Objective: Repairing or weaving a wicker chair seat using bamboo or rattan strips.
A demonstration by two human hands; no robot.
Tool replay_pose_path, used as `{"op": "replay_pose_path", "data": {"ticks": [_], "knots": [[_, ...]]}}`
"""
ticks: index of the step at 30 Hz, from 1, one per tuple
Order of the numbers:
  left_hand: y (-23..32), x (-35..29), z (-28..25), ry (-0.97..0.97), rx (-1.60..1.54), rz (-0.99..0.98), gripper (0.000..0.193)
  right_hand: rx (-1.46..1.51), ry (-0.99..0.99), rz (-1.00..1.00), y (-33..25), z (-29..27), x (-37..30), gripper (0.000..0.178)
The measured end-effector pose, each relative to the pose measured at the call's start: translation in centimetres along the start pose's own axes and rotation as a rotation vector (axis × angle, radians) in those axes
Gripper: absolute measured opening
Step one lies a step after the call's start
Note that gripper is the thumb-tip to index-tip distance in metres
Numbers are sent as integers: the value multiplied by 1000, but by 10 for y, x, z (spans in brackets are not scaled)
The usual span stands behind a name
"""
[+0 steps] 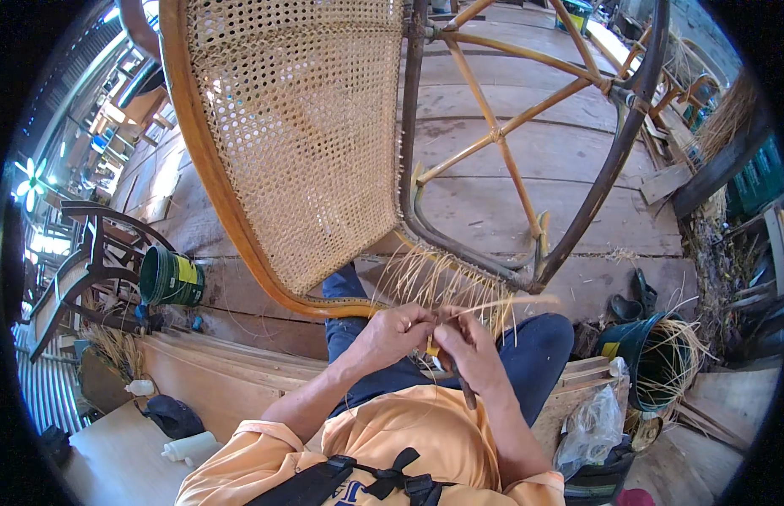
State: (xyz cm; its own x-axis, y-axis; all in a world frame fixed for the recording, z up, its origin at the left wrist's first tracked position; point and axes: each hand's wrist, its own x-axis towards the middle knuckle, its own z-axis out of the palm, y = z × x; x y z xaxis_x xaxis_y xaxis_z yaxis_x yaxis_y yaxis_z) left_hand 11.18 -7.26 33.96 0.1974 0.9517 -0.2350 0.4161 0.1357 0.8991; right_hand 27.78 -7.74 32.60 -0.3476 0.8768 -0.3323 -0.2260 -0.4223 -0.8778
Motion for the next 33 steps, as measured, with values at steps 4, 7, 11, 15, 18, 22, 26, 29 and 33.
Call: {"op": "replay_pose_path", "data": {"ticks": [4,7,11,15,18,22,26,29,33], "knots": [[-14,-17,-7,-77,18,-44,20,78,145,-63,-8,-27,7,21],[-32,-25,-4,-62,-66,-141,20,136,60,23,-3,-24,2,22],[-32,-20,6,-44,-87,-126,20,-9,-116,82,23,3,2,29],[-29,-24,7,12,-83,-87,17,83,-111,104,29,6,0,28],[-24,-31,2,-14,-93,-65,15,161,-115,149,28,4,-2,28],[-29,-42,-9,-139,-181,-80,14,192,-106,123,19,-9,-5,28],[-28,-55,-30,-273,-245,-274,12,95,-27,188,8,-25,-5,28],[-39,-66,-41,-293,-169,-252,11,144,-9,130,9,-37,-5,27],[-45,-80,-57,-307,-61,-299,18,141,-33,145,9,-40,-2,24]]}}
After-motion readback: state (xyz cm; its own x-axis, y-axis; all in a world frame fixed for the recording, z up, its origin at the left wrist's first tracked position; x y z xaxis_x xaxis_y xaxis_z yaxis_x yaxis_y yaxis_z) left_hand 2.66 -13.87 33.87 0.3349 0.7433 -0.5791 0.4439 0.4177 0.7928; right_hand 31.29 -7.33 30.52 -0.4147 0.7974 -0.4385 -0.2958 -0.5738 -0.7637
